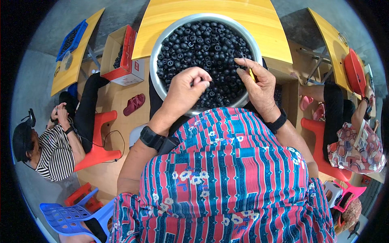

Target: Peeling small dark fruits with a small knife and placing them into a container.

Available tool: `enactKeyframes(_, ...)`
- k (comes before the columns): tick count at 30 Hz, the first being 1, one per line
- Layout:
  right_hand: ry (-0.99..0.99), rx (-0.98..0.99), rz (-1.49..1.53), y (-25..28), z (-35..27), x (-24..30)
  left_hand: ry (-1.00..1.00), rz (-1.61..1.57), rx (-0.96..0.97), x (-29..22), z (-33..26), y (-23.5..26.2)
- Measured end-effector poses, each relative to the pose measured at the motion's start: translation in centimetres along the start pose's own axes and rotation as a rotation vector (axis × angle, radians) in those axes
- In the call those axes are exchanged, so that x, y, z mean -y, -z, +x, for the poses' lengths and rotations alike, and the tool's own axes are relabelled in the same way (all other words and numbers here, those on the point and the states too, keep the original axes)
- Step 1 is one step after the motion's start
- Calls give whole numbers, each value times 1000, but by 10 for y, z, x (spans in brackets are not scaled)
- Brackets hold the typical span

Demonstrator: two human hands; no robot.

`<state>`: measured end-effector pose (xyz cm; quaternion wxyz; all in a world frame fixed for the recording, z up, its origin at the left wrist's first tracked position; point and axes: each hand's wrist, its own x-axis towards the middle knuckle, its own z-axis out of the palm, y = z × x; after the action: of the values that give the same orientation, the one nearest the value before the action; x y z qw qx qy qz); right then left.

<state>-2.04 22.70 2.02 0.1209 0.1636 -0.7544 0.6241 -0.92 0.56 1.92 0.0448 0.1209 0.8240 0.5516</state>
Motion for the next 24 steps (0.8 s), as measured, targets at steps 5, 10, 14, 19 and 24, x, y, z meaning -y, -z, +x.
enactKeyframes(5,-15,34,-22,1,2,0,-166,465,28,-7,-1,1)
enactKeyframes(10,-12,56,-17,-1,2,1,-206,619,38,-6,0,-1)
enactKeyframes(14,-9,69,-25,-2,1,1,-190,634,47,-4,2,-2)
enactKeyframes(19,-16,79,-50,-2,0,-1,-130,377,18,-10,2,0)
enactKeyframes(24,-33,175,21,-6,-2,2,87,-362,107,1,-3,-5)
